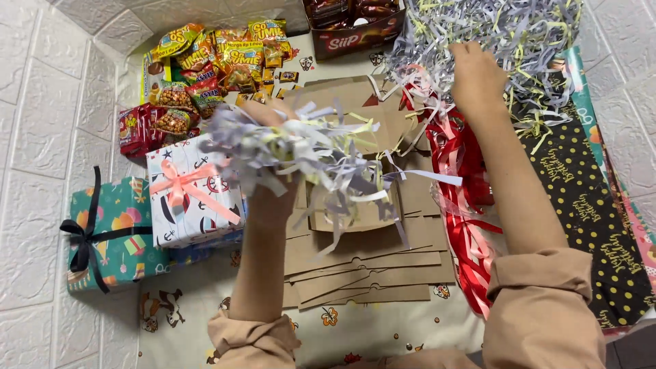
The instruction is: Assembling a cardboard gift box and filling it with shredded paper and various snack packets
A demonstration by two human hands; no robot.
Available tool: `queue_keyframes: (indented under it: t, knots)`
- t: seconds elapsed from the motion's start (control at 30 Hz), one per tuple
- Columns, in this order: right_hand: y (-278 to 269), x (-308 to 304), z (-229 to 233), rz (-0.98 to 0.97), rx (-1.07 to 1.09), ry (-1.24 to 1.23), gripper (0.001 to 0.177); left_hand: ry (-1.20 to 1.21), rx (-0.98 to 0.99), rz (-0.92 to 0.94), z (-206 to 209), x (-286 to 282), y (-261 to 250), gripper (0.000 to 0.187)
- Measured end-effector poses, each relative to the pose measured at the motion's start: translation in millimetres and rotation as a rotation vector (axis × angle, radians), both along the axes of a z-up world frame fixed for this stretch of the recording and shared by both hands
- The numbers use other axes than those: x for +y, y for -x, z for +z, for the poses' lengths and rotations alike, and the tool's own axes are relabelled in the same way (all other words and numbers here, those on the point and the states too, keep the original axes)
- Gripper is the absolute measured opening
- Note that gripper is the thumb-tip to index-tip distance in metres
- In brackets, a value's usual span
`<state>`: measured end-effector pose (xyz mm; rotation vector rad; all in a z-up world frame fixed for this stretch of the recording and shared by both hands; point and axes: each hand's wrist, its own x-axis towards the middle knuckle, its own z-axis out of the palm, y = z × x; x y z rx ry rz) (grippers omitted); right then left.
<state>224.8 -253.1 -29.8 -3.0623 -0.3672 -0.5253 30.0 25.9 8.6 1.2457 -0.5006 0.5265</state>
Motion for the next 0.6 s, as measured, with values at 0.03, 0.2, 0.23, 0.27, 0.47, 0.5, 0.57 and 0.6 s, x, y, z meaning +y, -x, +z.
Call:
queue_keyframes:
  t: [0.03, 0.2, 0.23, 0.27, 0.47, 0.5, 0.57, 0.6]
  knots:
    - [15, 11, 13, 0.013, 0.018, -0.038, 0.057, -0.052, 0.024, 0.047, -3, -5, 1, 0.033]
    - [77, 35, 27, 0.234, 0.014, -0.281, 0.043, -0.646, -0.117, 0.424, -139, 9, -27, 0.019]
    - [89, 40, 34, 0.279, 0.148, -0.365, 0.041, -1.139, -0.316, 0.699, -197, 20, -33, 0.024]
    - [102, 46, 38, 0.281, 0.15, -0.364, 0.041, -1.139, -0.312, 0.7, -147, 13, -22, 0.024]
    - [164, 71, 36, 0.485, 0.332, -0.492, 0.021, -1.141, 0.638, -0.15, -36, 0, 28, 0.102]
    - [169, 72, 23, 0.574, 0.4, -0.416, 0.024, -1.178, 0.625, -0.066, -36, 2, 32, 0.082]
    - [176, 79, -8, 0.663, 0.471, -0.34, 0.028, -1.214, 0.616, 0.017, -48, 5, 36, 0.062]
    - [179, 83, -25, 0.731, 0.518, -0.263, 0.025, -1.243, 0.538, 0.004, -58, 5, 36, 0.048]
